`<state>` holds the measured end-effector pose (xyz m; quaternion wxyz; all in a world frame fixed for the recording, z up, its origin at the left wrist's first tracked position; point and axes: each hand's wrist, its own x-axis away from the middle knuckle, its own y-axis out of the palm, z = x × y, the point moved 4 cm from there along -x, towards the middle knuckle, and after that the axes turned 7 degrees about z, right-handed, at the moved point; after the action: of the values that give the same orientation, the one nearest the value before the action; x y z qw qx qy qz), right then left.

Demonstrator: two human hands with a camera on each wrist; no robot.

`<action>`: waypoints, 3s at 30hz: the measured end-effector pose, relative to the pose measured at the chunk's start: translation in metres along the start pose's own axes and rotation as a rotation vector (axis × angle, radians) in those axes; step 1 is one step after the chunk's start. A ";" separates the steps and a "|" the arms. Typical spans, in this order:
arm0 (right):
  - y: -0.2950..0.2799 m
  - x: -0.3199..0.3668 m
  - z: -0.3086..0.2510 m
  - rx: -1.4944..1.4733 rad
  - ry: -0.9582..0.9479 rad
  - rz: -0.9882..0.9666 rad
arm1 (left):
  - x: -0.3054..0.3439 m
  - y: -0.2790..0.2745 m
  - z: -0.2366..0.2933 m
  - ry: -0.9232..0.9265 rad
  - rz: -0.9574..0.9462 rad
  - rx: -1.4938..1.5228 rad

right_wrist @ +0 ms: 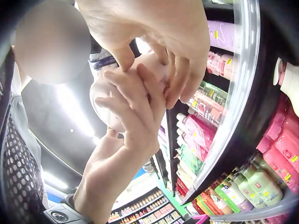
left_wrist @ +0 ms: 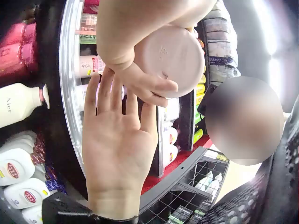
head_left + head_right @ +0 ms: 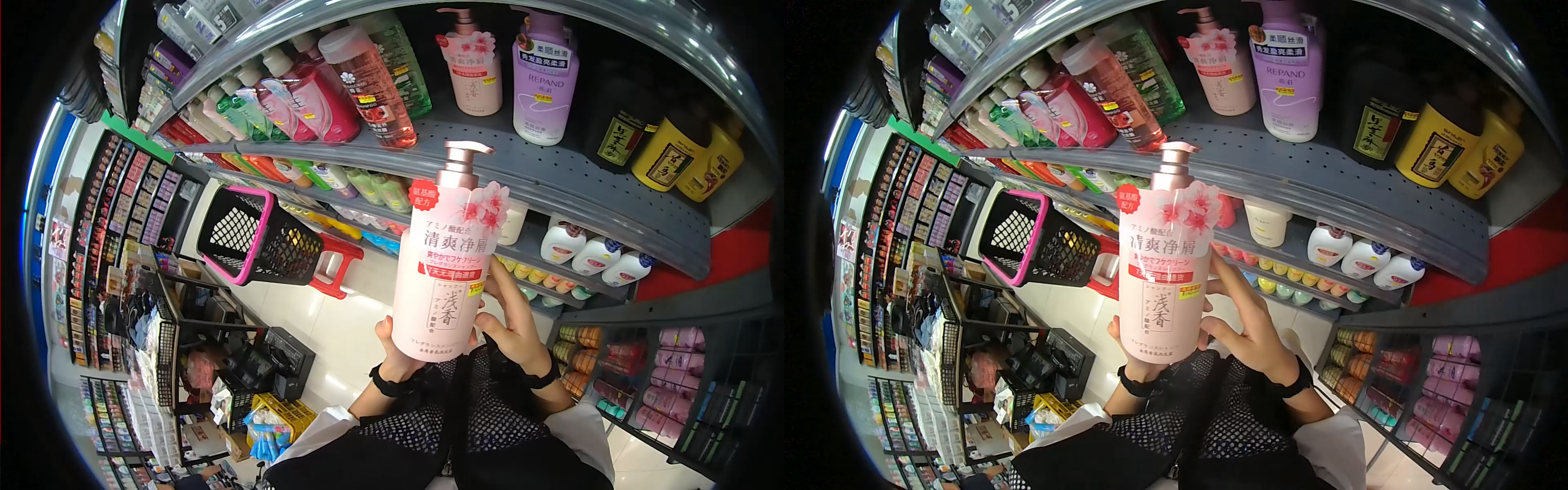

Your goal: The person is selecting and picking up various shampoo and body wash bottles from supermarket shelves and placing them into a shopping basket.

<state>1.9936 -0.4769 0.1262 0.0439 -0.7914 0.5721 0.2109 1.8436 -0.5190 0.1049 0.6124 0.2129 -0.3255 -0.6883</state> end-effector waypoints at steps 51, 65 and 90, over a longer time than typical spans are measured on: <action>0.018 0.036 0.043 -0.482 0.379 -0.127 | 0.007 0.008 0.020 0.762 0.001 -1.133; 0.016 0.048 0.045 -0.478 0.449 -0.090 | 0.014 0.007 0.012 0.771 -0.067 -1.087; 0.021 0.048 0.042 -0.345 0.391 -0.160 | 0.023 0.010 0.014 0.641 0.078 -1.068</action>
<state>1.9750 -0.5132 0.0732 -0.1866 -0.8556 0.4608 0.1442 1.8368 -0.5391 0.1242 0.7263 0.0611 0.2561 -0.6350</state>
